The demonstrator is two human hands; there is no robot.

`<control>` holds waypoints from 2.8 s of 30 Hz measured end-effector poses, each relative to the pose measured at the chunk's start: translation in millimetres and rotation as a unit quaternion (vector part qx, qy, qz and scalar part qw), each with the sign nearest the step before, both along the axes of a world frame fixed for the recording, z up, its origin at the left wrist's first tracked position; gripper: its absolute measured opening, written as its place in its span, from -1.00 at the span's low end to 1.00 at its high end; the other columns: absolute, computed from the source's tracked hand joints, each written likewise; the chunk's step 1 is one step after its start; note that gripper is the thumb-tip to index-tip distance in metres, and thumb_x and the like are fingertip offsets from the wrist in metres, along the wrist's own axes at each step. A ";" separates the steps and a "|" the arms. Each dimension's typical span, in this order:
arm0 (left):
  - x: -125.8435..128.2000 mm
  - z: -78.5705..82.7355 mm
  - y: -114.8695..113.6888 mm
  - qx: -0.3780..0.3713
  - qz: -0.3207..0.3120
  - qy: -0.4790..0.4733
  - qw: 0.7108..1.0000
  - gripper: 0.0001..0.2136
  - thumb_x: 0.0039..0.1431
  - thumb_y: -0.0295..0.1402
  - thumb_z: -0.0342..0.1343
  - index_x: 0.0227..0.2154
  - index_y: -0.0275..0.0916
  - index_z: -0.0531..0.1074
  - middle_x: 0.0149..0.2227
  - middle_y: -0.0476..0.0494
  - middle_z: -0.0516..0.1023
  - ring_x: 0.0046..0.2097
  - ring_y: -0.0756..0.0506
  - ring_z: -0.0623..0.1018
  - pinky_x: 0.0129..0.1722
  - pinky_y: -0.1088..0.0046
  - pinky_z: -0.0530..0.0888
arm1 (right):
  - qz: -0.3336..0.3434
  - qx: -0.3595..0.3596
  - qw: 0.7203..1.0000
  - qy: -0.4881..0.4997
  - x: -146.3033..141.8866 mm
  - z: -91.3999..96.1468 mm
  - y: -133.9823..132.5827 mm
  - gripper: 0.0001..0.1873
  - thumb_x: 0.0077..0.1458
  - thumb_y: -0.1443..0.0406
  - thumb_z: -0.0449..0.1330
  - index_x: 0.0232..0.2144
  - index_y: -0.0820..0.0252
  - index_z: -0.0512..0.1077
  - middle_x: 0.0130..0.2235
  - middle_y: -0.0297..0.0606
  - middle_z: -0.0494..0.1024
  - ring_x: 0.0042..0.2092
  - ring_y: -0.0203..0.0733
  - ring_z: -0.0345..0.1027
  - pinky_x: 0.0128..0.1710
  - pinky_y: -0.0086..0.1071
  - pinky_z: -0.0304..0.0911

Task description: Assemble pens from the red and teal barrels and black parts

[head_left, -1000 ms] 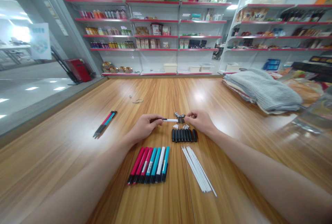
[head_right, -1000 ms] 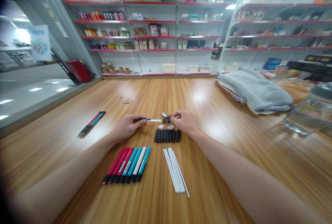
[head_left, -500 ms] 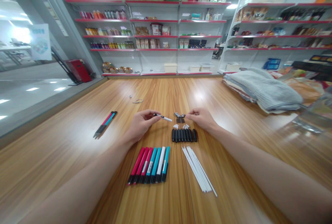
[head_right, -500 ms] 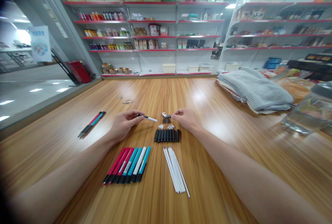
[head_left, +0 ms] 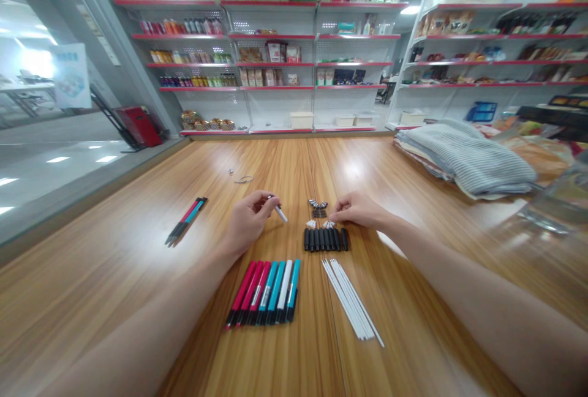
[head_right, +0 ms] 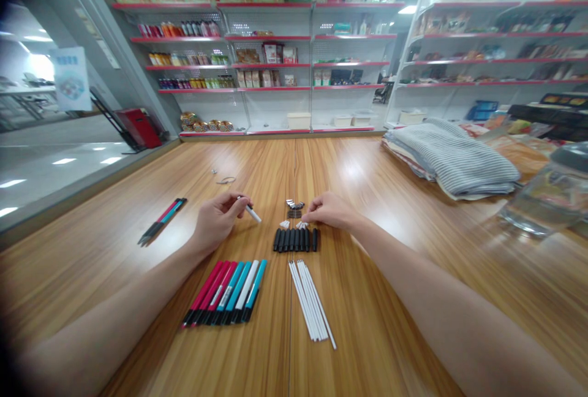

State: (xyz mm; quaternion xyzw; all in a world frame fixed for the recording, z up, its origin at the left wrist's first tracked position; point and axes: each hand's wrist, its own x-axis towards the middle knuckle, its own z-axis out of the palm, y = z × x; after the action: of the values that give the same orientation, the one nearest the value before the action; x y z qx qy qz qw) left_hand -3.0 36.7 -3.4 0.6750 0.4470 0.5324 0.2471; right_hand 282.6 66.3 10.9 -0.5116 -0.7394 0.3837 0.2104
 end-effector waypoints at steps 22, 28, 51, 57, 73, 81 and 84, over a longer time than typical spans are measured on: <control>2.4 -4.6 -5.0 0.055 0.005 0.035 0.998 -0.75 0.04 -0.20 0.24 -0.30 -0.21 0.39 -0.38 -0.04 0.54 -0.40 0.00 0.55 -0.41 0.54 0.45 | -0.003 0.001 1.000 0.002 -0.8 4.4 -3.1 -0.60 -0.19 0.01 0.29 -0.56 0.27 0.45 -0.64 -0.43 0.29 -0.57 -0.41 0.09 -0.58 -0.47 -0.09; 2.6 -3.9 -5.0 0.045 0.001 0.034 0.998 -0.76 0.06 -0.20 0.22 -0.30 -0.22 0.39 -0.38 -0.06 0.55 -0.40 -0.01 0.55 -0.42 0.55 0.44 | -0.007 0.003 1.000 0.001 -1.2 4.8 -3.7 -0.57 -0.22 -0.02 0.30 -0.57 0.27 0.44 -0.64 -0.43 0.27 -0.56 -0.41 0.08 -0.58 -0.47 -0.10; -0.2 -3.2 -0.4 0.012 0.003 -0.025 1.000 -0.67 0.21 -0.18 0.05 -0.05 -0.27 0.41 -0.34 -0.11 0.51 -0.36 -0.03 0.53 -0.40 0.50 0.50 | 0.008 0.034 0.996 -0.085 2.3 4.1 1.3 -0.72 -0.17 0.12 0.28 -0.53 0.26 0.52 -0.55 -0.32 0.48 -0.49 -0.30 0.29 -0.53 -0.46 0.08; -3.7 -6.0 5.6 -0.003 -0.002 -0.080 0.997 -0.65 0.19 -0.19 0.07 -0.05 -0.30 0.41 -0.30 -0.13 0.52 -0.34 -0.05 0.57 -0.24 0.35 0.57 | 0.007 0.043 0.996 -0.083 2.4 7.0 0.0 -0.73 -0.16 0.13 0.27 -0.52 0.25 0.52 -0.56 -0.32 0.48 -0.49 -0.30 0.28 -0.53 -0.46 0.08; -13.9 -15.0 17.0 0.048 0.062 0.250 0.965 -0.80 0.14 -0.32 0.08 -0.24 -0.20 0.55 -0.29 -0.14 0.52 -0.25 -0.10 0.50 -0.24 0.38 0.42 | 0.011 0.085 0.990 -0.109 1.2 8.7 -3.4 -0.82 -0.14 0.22 0.24 -0.51 0.25 0.49 -0.52 -0.30 0.51 -0.46 -0.28 0.32 -0.51 -0.46 0.10; -17.5 -19.3 20.1 0.053 0.071 0.314 0.945 -0.81 0.16 -0.29 0.07 -0.29 -0.22 0.56 -0.34 -0.16 0.49 -0.24 -0.15 0.47 -0.23 0.34 0.39 | 0.015 0.174 0.974 -0.146 4.6 -4.8 0.8 -0.85 -0.02 0.24 0.16 -0.49 0.21 0.45 -0.52 -0.33 0.48 -0.48 -0.32 0.29 -0.49 -0.46 0.07; -14.4 -15.7 16.9 0.061 0.057 0.314 0.946 -0.83 0.18 -0.33 0.05 -0.29 -0.24 0.52 -0.30 -0.15 0.49 -0.20 -0.14 0.46 -0.18 0.32 0.39 | 0.010 0.218 0.962 -0.164 5.8 -10.5 0.8 -0.88 0.01 0.27 0.15 -0.47 0.19 0.44 -0.52 -0.34 0.46 -0.48 -0.32 0.26 -0.48 -0.45 0.04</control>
State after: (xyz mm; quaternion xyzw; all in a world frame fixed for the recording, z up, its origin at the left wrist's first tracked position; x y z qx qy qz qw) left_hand -17.4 53.6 -19.1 0.7950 0.5066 0.3330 0.0221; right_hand 288.4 67.1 0.4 -0.5017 -0.8348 0.1262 0.1884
